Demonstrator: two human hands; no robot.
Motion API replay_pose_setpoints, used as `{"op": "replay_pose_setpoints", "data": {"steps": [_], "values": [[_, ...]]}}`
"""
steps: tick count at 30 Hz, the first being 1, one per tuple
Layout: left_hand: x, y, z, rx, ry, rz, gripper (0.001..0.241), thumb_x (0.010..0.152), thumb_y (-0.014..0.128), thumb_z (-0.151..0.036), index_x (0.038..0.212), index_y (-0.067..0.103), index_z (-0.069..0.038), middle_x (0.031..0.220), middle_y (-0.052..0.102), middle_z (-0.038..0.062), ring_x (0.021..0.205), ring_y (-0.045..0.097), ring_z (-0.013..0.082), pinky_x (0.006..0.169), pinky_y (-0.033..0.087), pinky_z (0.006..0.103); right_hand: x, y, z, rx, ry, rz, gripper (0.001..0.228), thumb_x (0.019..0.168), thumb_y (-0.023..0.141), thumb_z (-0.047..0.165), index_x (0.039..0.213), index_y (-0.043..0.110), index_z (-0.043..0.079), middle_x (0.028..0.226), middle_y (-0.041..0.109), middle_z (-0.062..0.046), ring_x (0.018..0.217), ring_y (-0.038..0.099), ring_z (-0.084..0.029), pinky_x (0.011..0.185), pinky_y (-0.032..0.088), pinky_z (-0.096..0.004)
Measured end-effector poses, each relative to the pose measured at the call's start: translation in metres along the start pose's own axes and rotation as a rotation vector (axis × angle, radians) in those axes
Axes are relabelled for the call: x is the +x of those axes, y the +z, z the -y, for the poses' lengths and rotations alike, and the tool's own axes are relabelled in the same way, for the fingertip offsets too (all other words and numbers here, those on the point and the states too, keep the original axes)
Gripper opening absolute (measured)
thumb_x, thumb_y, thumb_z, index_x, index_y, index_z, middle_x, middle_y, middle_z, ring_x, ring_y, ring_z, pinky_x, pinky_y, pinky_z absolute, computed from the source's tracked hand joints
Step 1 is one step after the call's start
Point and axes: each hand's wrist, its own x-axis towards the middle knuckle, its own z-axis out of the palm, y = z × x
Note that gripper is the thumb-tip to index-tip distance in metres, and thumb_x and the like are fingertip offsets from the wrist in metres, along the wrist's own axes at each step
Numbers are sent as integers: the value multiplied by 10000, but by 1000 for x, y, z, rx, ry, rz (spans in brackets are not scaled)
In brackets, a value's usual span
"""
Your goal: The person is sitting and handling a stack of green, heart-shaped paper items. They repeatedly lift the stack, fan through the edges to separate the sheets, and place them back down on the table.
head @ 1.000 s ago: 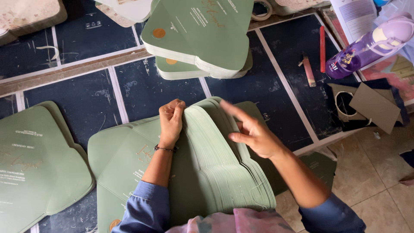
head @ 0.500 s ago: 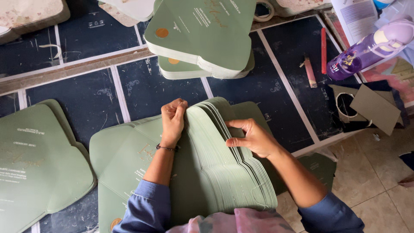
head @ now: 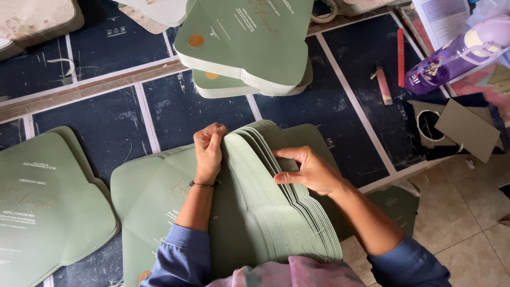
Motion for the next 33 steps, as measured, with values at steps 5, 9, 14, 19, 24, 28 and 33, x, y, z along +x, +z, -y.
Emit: {"op": "replay_pose_setpoints", "data": {"steps": [5,9,14,19,24,28,33], "values": [[0,-5,7,-13,-9,-21,411,984,576,-15,598,488,-127,591,368,-24,591,281,77,545,222,260,-1,-2,-5,-31,-28,1,505,718,939,87,1203,796,76,1197,803,-53,1194,623,-149,1134,424,-410],[-1,-2,4,-11,-14,-20,407,978,587,-26,597,491,-130,588,363,-31,584,281,68,539,218,259,-1,-19,-26,-78,-13,-28,515,731,926,61,1225,780,56,1220,797,-74,1221,616,-151,1140,419,-391],[-1,5,-5,120,-94,-25,370,981,605,-78,616,563,-125,587,443,-28,597,354,69,553,254,246,-5,-19,-30,-291,-71,-74,605,749,827,9,1335,681,-31,1330,718,-195,1332,563,-259,1169,392,-482],[5,22,-31,675,-169,84,301,1062,552,-284,847,720,-160,773,681,86,731,606,314,674,479,433,-7,-4,14,-750,-154,-172,828,737,852,-4,1494,540,119,1479,457,-242,1369,472,-454,1157,377,-573],[0,9,-16,1122,143,210,324,1076,568,-294,847,729,-132,955,726,69,817,689,375,737,550,442,-13,-5,-29,-972,-247,-155,322,802,773,-39,1114,776,40,1456,458,-253,1360,433,-517,1134,365,-562],[0,7,-14,1151,-103,132,423,1057,512,-328,720,628,-101,745,644,137,787,663,415,718,522,509,-17,-2,-68,363,280,-315,219,974,705,260,931,746,49,721,679,-113,555,703,-250,472,591,-365],[-5,6,-7,1074,-173,54,441,1062,476,-349,743,615,-78,702,668,204,753,662,524,645,497,606,-36,-3,-80,-185,157,-207,427,914,811,171,575,553,137,550,413,95,491,370,-45,429,239,-234]]}}
